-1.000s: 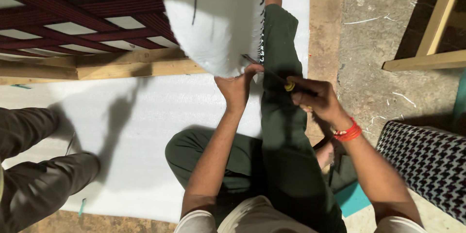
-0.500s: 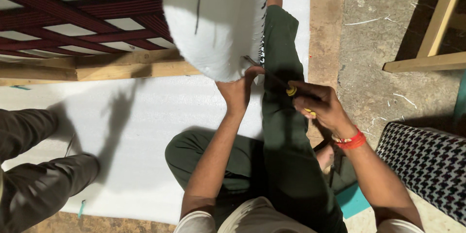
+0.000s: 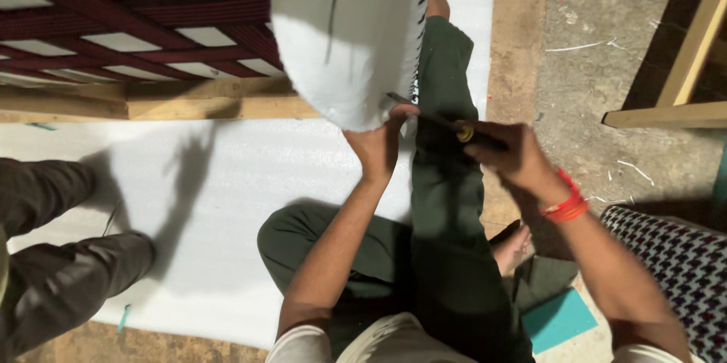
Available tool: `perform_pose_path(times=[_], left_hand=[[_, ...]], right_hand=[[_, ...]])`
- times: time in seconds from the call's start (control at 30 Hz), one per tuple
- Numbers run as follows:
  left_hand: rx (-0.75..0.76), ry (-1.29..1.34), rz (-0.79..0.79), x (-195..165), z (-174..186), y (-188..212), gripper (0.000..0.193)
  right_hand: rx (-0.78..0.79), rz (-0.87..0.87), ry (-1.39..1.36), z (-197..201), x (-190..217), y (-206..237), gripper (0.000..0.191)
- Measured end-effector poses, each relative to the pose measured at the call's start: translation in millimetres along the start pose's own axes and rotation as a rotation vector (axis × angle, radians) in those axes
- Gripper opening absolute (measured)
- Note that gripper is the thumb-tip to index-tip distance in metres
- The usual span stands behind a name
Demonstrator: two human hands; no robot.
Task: The person sits on the floor and uses a screwdriver to staple the edge of a houndstooth-patterned fabric onto the wooden frame of a chair. The person repeatedly pulls the fabric taut and drives staples into the frame along the side edge.
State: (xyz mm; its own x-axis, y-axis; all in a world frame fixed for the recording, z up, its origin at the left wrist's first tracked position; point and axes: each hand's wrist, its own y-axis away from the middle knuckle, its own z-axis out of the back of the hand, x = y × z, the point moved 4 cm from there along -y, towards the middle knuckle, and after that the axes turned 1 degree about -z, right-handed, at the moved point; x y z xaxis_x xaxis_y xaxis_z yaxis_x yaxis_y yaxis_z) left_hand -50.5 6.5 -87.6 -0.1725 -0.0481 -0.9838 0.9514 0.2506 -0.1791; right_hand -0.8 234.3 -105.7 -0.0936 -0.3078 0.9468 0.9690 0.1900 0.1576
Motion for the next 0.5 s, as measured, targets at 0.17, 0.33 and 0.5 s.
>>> perform_pose_path(times=[0.17,0.33,0.5], left_hand=[[-0.003,0.059,-0.035,6.2,-7.2,2.7,0.01],[-0.106,-0.042,0.003,13.7,-0.3,-0.6,0.021],[-0.062,0.074,0.058,14.1,3.0,-3.4,0.028]], right_hand=[[-0.034,-0.058,0.151,15.2,-1.4,-3.7,0.024],[-0.226,0.457,0.425,9.2,25.3,-19.4,0.021],[-0.156,0.502,0.421,12.5,21.2,-31.6,0.026]])
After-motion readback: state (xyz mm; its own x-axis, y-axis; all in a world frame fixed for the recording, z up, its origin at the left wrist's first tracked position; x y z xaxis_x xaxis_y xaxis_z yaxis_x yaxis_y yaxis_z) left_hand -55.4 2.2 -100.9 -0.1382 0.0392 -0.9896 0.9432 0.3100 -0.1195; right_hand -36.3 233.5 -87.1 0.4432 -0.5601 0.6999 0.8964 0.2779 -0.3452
